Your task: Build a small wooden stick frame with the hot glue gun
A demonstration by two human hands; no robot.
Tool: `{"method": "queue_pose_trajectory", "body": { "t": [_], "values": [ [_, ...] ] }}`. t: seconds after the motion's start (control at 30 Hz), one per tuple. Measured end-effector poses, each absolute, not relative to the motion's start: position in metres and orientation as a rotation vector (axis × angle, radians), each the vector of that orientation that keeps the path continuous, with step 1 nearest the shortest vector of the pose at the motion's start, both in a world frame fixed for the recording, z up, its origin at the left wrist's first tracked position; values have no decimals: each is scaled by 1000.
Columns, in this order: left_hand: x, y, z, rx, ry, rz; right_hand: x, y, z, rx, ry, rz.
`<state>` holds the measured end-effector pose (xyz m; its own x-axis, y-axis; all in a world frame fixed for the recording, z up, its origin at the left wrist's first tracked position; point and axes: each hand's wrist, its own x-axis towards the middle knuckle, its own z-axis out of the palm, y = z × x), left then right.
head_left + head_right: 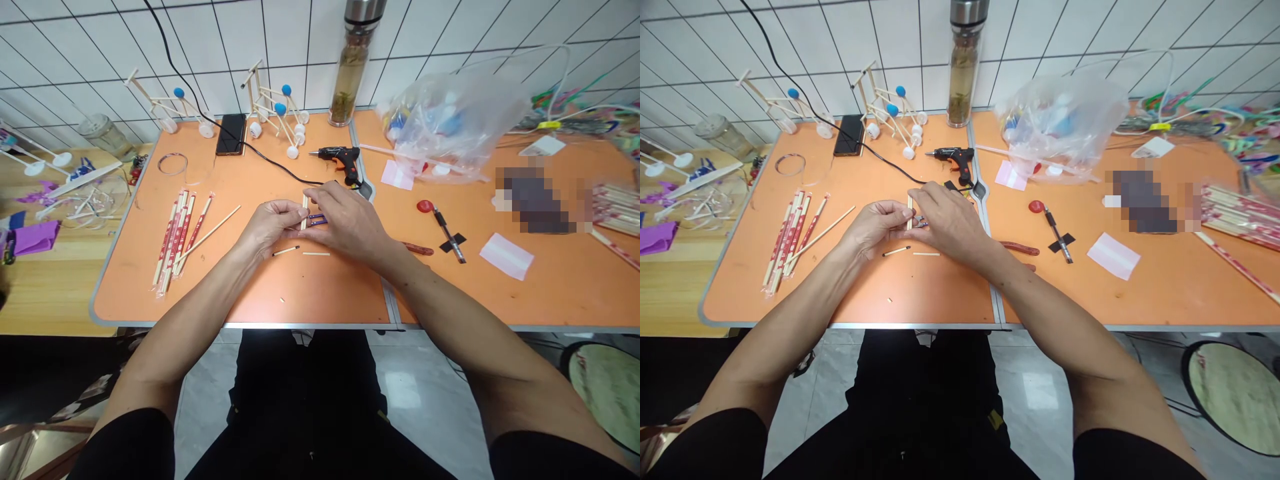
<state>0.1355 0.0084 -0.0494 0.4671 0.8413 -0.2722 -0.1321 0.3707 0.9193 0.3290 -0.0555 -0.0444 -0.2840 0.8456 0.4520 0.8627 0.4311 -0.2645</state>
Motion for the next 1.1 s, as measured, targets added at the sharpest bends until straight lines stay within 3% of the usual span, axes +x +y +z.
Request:
{"method": "queue_pose_trajectory", "body": {
  "t": [0.4, 0.9, 1.0, 1.1],
  "values": [
    [129, 16, -42, 956, 910, 782, 340, -54, -42, -1469, -2125, -66],
    [122, 30, -36, 830, 993, 880, 338, 1, -32, -1896, -2286, 320],
    [122, 30, -36, 824, 983, 884, 350, 1, -27, -1824, -2127, 359],
    [122, 29, -37, 830, 977, 882, 376, 7, -29, -1886, -1786, 180]
  ]
}}
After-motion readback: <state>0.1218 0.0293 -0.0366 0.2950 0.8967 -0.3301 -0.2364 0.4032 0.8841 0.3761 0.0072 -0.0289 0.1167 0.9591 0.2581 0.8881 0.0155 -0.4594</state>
